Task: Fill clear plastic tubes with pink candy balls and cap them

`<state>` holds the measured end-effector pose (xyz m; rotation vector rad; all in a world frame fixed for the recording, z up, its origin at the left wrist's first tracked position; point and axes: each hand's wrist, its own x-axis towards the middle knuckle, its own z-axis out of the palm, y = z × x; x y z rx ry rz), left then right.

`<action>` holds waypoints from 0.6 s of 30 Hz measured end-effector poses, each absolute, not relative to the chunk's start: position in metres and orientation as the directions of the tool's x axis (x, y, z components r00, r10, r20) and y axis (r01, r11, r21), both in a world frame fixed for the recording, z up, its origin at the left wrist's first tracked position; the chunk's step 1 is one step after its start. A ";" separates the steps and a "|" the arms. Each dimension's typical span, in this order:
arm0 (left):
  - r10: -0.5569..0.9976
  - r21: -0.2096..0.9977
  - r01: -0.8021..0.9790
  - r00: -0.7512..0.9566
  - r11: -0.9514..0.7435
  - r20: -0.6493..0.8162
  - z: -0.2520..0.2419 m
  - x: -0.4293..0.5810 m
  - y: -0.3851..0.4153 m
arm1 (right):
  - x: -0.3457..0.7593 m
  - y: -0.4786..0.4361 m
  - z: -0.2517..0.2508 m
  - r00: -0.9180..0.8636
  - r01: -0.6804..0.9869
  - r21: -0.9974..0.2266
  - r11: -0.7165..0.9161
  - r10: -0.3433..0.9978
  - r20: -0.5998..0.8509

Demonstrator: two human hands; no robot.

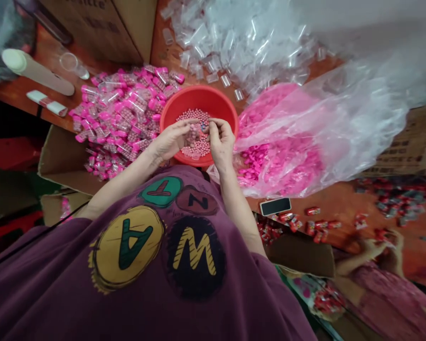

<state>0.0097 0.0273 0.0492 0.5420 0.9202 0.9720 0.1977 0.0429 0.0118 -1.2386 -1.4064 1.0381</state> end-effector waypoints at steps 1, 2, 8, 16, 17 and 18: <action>0.877 0.750 -0.454 0.225 0.481 -0.425 0.050 0.008 0.028 | 0.202 0.043 0.002 -0.040 0.224 -0.965 0.135 0.991 0.129; 0.876 0.756 -0.445 0.196 0.480 -0.441 0.051 0.006 0.029 | 0.207 0.043 -0.010 -0.061 0.296 -0.944 0.149 0.989 0.137; 0.846 0.773 -0.368 0.082 0.516 -0.526 0.057 -0.010 0.030 | 0.219 0.022 -0.071 -0.128 0.653 -0.754 0.072 0.992 -0.016; 0.822 0.760 -0.329 0.107 0.561 -0.560 0.045 -0.009 0.010 | 0.252 -0.039 -0.085 0.167 0.532 -0.838 -0.126 0.985 -0.042; 0.814 0.755 -0.317 0.119 0.574 -0.569 0.044 -0.007 0.008 | 0.264 -0.045 -0.089 0.269 0.516 -0.825 -0.229 0.958 -0.097; 0.802 0.748 -0.301 0.130 0.592 -0.582 0.043 -0.006 0.007 | 0.277 -0.050 -0.093 0.365 0.496 -0.800 -0.338 0.917 -0.162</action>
